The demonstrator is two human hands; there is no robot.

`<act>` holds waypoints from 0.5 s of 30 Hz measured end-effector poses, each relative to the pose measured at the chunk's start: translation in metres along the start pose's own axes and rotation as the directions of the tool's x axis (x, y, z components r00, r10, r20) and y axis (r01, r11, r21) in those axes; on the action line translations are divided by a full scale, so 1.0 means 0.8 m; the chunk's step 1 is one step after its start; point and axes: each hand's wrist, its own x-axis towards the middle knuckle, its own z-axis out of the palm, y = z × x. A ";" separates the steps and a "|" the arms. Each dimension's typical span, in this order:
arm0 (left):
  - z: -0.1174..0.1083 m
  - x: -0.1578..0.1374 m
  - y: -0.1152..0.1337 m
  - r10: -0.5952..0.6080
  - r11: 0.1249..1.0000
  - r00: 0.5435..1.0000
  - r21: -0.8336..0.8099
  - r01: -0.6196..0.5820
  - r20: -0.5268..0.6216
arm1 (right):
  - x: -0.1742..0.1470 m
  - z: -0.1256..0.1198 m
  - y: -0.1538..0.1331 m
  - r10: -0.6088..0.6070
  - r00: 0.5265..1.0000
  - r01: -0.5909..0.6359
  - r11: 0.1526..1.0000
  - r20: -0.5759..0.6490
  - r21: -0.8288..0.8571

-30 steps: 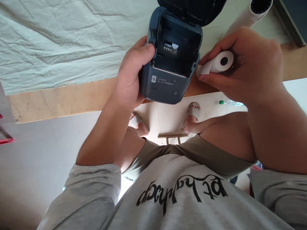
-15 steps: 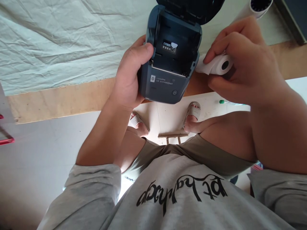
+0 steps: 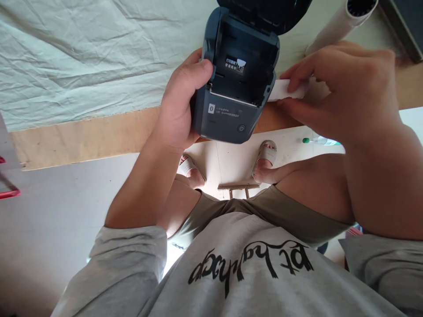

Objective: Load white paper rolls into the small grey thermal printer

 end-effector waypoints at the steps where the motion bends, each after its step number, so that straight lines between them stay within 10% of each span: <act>1: 0.000 0.000 0.000 0.007 1.000 1.000 -0.002 -0.007 -0.001 | 0.000 -0.001 -0.001 0.001 1.000 0.000 1.000 0.011 -0.008; 10: 0.001 0.000 -0.002 0.027 0.999 0.999 -0.025 -0.028 -0.047 | -0.001 -0.001 0.011 -0.046 0.998 0.047 0.998 0.032 -0.037; 15: -0.002 0.001 -0.004 -0.006 0.999 0.999 -0.042 0.005 -0.038 | -0.002 -0.014 0.019 -0.031 0.999 0.041 0.957 -0.039 0.288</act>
